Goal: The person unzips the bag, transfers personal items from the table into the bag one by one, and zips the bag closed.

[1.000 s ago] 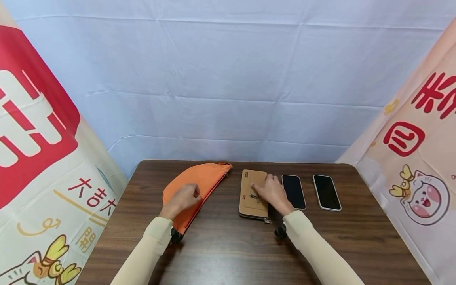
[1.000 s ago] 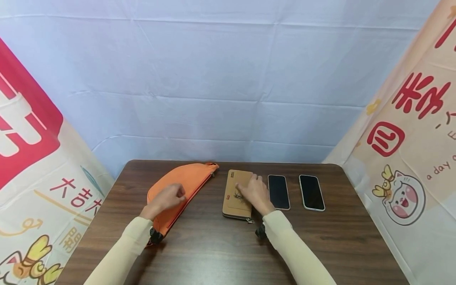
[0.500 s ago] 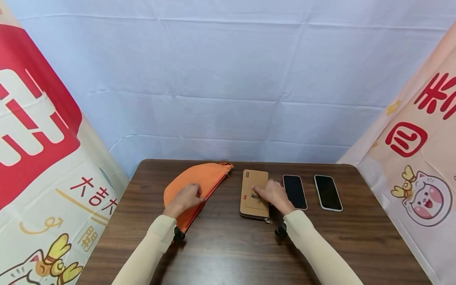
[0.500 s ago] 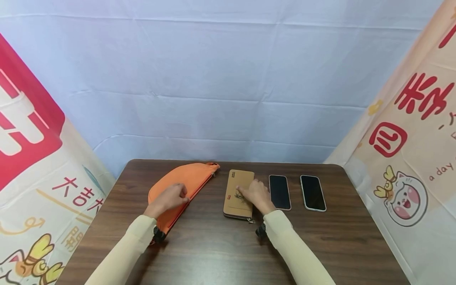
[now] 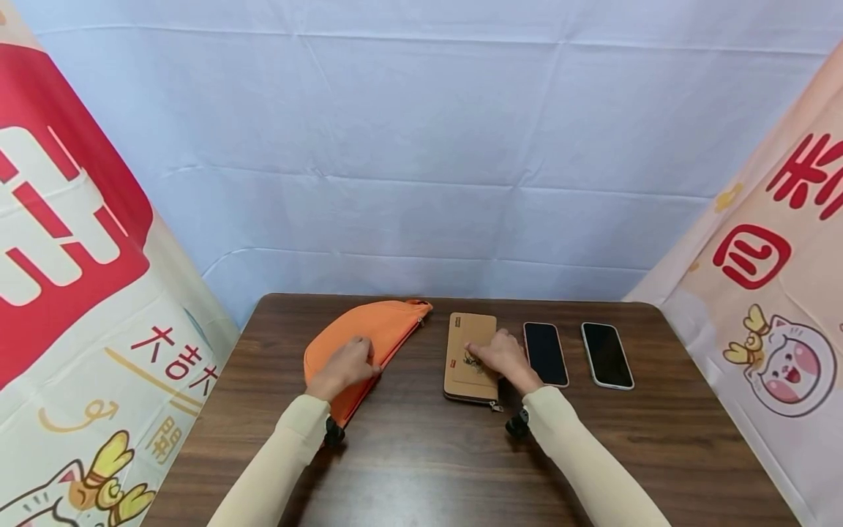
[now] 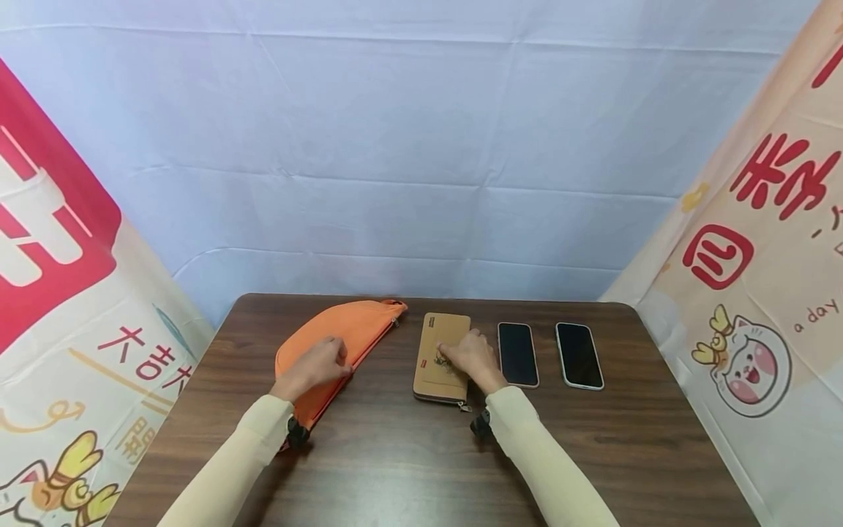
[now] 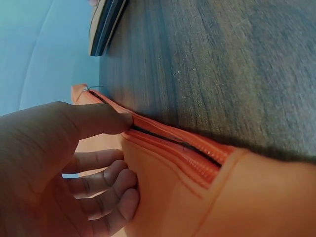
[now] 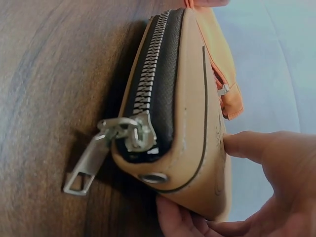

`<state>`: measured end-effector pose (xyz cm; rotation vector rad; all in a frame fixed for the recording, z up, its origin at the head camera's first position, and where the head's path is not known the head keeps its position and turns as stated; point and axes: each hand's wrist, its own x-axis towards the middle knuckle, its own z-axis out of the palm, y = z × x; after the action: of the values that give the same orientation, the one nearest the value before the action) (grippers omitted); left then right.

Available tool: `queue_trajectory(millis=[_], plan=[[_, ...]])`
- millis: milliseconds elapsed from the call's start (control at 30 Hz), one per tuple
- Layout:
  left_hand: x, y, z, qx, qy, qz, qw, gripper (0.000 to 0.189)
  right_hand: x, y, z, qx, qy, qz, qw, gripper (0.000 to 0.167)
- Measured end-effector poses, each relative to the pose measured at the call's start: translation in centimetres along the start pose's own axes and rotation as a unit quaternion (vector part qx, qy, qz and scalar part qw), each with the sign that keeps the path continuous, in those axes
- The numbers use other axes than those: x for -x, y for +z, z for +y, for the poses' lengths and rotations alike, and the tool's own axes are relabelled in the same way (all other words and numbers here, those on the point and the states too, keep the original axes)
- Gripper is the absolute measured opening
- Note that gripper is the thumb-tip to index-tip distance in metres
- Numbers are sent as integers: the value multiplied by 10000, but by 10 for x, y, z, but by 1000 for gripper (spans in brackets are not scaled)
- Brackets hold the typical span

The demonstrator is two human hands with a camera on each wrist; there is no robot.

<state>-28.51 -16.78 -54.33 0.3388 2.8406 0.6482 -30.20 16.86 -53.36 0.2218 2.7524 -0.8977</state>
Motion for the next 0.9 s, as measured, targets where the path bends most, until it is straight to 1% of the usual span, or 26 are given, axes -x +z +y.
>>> queue_trajectory(millis=[100,167,233,267,300,367,500,533,600,733,767,800,900], plan=[[-1,0,0,15,-24,-14,10000,19,-10,4,8,-117,-66,-22,9999,73],[-2,0,0,18,-34,-12,10000,17,-11,3,8,-230,-21,-126,9997,63],[-3,-1,1,-2,-35,7,10000,16,-13,3,8,-311,24,-208,9993,61],[-3,-1,1,-11,-28,16,10000,16,-8,0,4,-354,89,-259,9990,59],[-4,-1,2,-25,-16,30,10000,16,-10,1,6,-375,37,-221,9990,61],[-4,-1,3,-46,31,51,10000,15,-7,0,5,-454,51,-212,9987,60],[-5,0,4,-132,136,71,9998,9,-8,1,6,-476,-12,-158,9987,58],[-5,0,4,-143,159,85,9997,9,-10,1,8,-524,-92,-150,9985,59],[-6,2,3,-161,184,104,9996,13,-10,2,8,-479,-65,-145,9987,63],[-9,3,2,-183,206,127,9995,18,-8,2,8,-418,58,-139,9990,89],[-9,3,2,-187,209,125,9995,19,-3,1,2,-371,214,-164,9989,93],[-9,3,2,-191,205,116,9995,19,-2,1,2,-374,232,-165,9989,96],[-10,4,1,-171,204,99,9996,20,-1,1,0,-379,271,-132,9988,93]])
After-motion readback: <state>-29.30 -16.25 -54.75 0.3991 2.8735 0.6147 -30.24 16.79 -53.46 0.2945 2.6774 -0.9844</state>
